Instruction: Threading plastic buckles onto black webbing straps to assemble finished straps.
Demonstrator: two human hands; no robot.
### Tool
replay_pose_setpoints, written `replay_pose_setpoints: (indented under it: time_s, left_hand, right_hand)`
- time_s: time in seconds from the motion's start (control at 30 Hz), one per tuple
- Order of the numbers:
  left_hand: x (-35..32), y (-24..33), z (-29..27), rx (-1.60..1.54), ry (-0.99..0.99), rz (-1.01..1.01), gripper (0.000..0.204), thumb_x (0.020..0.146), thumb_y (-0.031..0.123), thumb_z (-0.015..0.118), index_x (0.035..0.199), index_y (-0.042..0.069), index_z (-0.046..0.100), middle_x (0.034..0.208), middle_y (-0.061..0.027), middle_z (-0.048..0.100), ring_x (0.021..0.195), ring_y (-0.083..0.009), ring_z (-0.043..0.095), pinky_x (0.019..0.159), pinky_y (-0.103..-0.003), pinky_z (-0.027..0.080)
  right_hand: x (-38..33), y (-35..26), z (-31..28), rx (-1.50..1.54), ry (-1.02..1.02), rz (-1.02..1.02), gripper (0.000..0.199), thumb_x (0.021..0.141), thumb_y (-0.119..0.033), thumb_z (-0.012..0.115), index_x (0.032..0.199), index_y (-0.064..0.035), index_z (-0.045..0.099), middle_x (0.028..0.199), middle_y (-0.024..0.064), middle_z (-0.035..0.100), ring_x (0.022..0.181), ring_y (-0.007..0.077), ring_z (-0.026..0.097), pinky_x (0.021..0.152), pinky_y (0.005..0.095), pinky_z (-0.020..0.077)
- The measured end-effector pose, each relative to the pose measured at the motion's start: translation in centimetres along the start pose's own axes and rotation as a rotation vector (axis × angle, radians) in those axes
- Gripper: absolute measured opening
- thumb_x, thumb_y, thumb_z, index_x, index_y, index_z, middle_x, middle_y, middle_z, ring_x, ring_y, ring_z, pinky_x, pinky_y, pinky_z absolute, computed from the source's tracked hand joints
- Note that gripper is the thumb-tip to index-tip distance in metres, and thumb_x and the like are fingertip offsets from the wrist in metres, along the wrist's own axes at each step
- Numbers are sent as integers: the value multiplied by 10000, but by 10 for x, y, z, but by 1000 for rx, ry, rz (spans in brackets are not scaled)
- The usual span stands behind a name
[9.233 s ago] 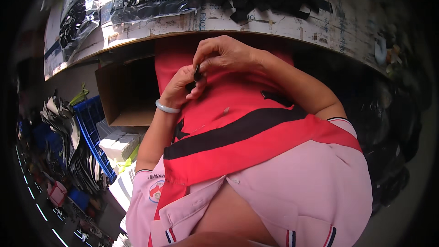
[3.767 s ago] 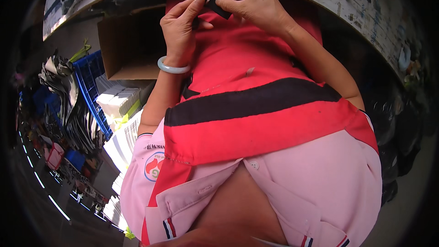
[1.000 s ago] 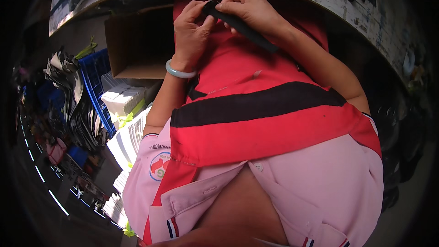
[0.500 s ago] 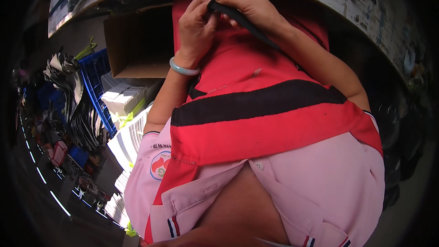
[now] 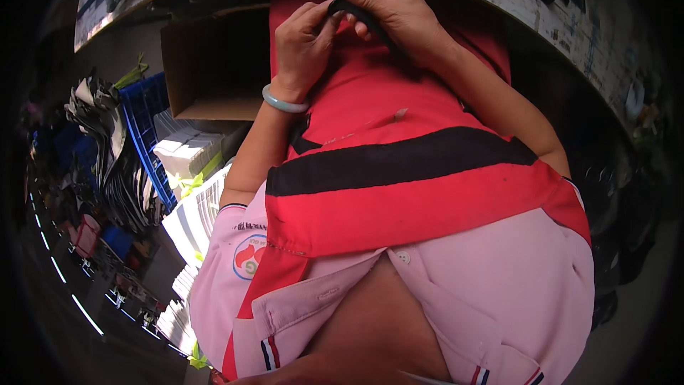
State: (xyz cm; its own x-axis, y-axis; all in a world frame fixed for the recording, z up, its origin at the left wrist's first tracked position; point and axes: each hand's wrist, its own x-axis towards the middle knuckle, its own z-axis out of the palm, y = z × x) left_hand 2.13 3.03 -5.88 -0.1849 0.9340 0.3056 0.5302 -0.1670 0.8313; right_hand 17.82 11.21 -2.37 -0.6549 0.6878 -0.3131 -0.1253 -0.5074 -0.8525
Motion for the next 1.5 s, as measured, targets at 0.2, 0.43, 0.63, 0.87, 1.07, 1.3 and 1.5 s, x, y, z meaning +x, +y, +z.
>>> replay_pose_setpoints:
  time_s: [0.2,0.43,0.63,0.87,1.07,1.3,1.5]
  left_hand:
    - [-1,-1,6,-8,8,11,186,823,39,659,1003,69,691,728,-103,587,625,-260,596,550,-339,477]
    - [-5,-4,1,-672,-46,-518,198,907,68,639,1071,-36,676,798,-34,680,673,-80,613,595,-207,496]
    - [-2,2,1,-712,-27,-543,221,917,106,644,1082,-37,676,827,-53,698,665,-76,625,593,-195,504]
    - [-5,-4,11,-575,49,-353,179,870,56,662,1034,-7,697,801,-49,686,688,-102,628,589,-233,486]
    - [0,-5,9,-210,74,-40,168,815,-5,658,980,0,683,747,-121,604,641,-240,602,561,-293,462]
    - [0,-5,11,-104,57,48,169,846,-22,658,1012,-18,686,795,-85,647,679,-143,629,587,-258,494]
    - [4,-5,-9,-1198,-156,-704,252,935,123,598,1110,-57,624,911,-127,670,791,-187,644,728,-255,516]
  right_hand:
    - [1,5,-3,-98,19,131,388,937,-276,629,1226,-30,546,842,10,635,628,37,589,554,167,494]
    - [-1,-1,-8,-155,14,144,390,959,-266,594,1262,-33,520,850,39,649,667,47,600,617,173,503]
    - [-4,-7,-3,-105,-11,74,394,955,-208,593,1277,-8,489,860,57,650,687,67,616,627,186,511]
    - [-1,-2,-4,-58,48,84,374,952,-181,589,1272,-13,494,869,51,650,710,69,627,649,191,516]
    - [1,3,-1,-27,113,20,341,962,-156,578,1265,-22,501,862,19,625,695,37,575,642,152,482]
    - [3,6,-3,-63,65,51,372,952,-239,604,1241,-21,520,883,37,657,720,70,635,667,181,511]
    - [1,-8,-8,26,48,232,287,934,-248,631,1116,-27,618,877,19,653,739,59,612,680,177,502]
